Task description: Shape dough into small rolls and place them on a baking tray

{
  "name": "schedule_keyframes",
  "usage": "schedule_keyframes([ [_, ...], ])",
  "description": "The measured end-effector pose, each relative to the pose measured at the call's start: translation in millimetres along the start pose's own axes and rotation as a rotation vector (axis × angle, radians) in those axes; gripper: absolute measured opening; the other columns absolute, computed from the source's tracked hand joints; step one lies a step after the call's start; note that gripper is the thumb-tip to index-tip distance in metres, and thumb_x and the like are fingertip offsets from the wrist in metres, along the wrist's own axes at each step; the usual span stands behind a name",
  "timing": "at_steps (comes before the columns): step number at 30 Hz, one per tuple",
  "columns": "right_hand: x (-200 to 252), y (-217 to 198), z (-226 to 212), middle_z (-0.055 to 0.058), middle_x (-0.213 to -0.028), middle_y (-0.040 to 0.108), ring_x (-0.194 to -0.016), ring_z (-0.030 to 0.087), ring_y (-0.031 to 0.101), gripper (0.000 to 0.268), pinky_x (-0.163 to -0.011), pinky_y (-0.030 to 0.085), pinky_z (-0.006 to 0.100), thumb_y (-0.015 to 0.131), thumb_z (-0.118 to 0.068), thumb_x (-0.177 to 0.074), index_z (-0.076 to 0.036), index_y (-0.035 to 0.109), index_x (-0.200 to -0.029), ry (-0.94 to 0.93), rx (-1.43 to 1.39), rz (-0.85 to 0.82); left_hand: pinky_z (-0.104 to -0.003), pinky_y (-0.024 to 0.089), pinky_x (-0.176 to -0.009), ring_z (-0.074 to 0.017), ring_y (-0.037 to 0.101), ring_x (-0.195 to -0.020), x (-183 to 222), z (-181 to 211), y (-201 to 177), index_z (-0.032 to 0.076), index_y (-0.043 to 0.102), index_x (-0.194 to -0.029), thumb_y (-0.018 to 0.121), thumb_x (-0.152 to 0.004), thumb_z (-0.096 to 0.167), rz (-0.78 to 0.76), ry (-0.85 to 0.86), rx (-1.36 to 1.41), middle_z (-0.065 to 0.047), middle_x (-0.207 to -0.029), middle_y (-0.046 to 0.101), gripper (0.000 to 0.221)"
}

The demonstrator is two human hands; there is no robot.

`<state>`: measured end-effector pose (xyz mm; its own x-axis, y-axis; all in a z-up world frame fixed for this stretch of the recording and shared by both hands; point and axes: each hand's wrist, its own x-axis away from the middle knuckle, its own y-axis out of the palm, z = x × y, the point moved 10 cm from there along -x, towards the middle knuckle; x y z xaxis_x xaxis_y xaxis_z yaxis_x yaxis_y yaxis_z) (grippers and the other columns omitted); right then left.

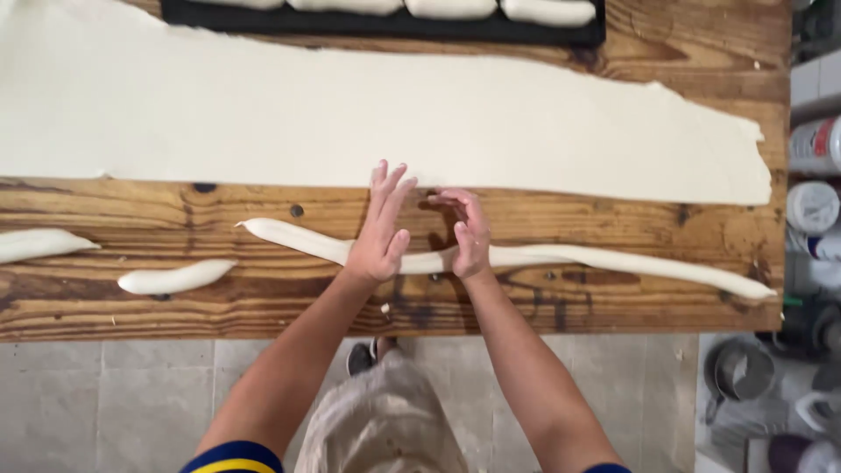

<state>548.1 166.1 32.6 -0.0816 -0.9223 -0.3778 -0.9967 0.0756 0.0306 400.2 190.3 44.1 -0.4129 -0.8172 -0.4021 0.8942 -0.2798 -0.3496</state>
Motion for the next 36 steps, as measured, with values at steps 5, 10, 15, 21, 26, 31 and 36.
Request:
schedule_keyframes([
  [5, -20.9, 5.6, -10.6, 0.022, -0.118, 0.065, -0.109, 0.032, 0.069, 0.052, -0.102, 0.051, 0.043, 0.035, -0.037, -0.105, 0.006, 0.055, -0.126, -0.035, 0.184, 0.052, -0.053, 0.004, -0.13, -0.0438, 0.011, -0.157, -11.2, -10.2, -1.6, 0.007, 0.039, -0.156, 0.026, -0.107, 0.048, 0.107, 0.03, -0.004, -0.017, -0.163, 0.031, 0.066],
  [10, 18.3, 1.4, -14.6, 0.02, -0.123, 0.063, -0.121, 0.031, 0.063, 0.052, -0.11, 0.044, 0.044, 0.03, -0.039, -0.109, 0.003, 0.051, -0.13, 0.03, 0.123, 0.075, -0.057, 0.012, -0.127, -0.0466, 0.02, -0.153, 31.9, 2.6, 1.7, 0.009, 0.044, -0.153, 0.027, -0.109, 0.039, 0.076, -0.058, -0.019, -0.017, -0.154, 0.041, 0.056],
  [15, 76.4, 2.8, -34.9, 0.019, -0.121, 0.066, -0.123, 0.03, 0.062, 0.058, -0.112, 0.041, 0.042, 0.026, -0.042, -0.107, 0.002, 0.056, -0.129, 0.171, 0.093, 0.036, -0.056, 0.016, -0.126, -0.0444, 0.024, -0.153, 87.2, 11.5, 4.0, 0.013, 0.047, -0.151, 0.034, -0.107, 0.039, 0.015, -0.144, -0.077, -0.013, -0.152, 0.043, 0.053],
  [21, 66.2, 7.8, -35.7, 0.021, -0.122, 0.07, -0.123, 0.034, 0.064, 0.056, -0.116, 0.037, 0.046, 0.034, -0.04, -0.104, 0.004, 0.057, -0.13, 0.125, 0.236, -0.098, -0.054, 0.013, -0.125, -0.0468, 0.016, -0.155, 81.7, 5.9, 6.2, 0.009, 0.044, -0.153, 0.03, -0.101, 0.05, -0.052, -0.15, -0.059, -0.018, -0.155, 0.039, 0.067],
  [26, 16.3, 9.7, -18.9, 0.023, -0.125, 0.068, -0.129, 0.041, 0.058, 0.057, -0.111, 0.042, 0.051, 0.04, -0.041, -0.099, 0.004, 0.057, -0.13, 0.047, 0.282, -0.117, -0.057, 0.005, -0.126, -0.0506, 0.008, -0.155, 8.6, 0.1, 0.7, 0.004, 0.04, -0.154, 0.027, -0.1, 0.056, 0.013, 0.024, -0.084, -0.022, -0.162, 0.028, 0.076],
  [31, -10.0, 2.6, 6.8, 0.022, -0.118, 0.067, -0.118, 0.036, 0.065, 0.054, -0.107, 0.046, 0.048, 0.038, -0.04, -0.103, 0.003, 0.052, -0.132, 0.037, 0.231, 0.016, -0.058, 0.006, -0.127, -0.0502, 0.01, -0.154, -13.8, -23.8, -3.6, 0.006, 0.04, -0.155, 0.025, -0.105, 0.05, 0.11, -0.048, 0.001, -0.021, -0.161, 0.03, 0.068],
  [36, 12.8, -1.5, 2.9, 0.015, -0.119, 0.066, -0.13, 0.025, 0.055, 0.051, -0.117, 0.036, 0.04, 0.031, -0.041, -0.107, -0.002, 0.041, -0.14, 0.091, 0.029, 0.042, -0.057, 0.012, -0.128, -0.048, 0.011, -0.155, 21.3, -13.8, 3.9, 0.01, 0.044, -0.153, 0.024, -0.109, 0.043, 0.095, -0.09, -0.007, -0.018, -0.158, 0.035, 0.058],
])
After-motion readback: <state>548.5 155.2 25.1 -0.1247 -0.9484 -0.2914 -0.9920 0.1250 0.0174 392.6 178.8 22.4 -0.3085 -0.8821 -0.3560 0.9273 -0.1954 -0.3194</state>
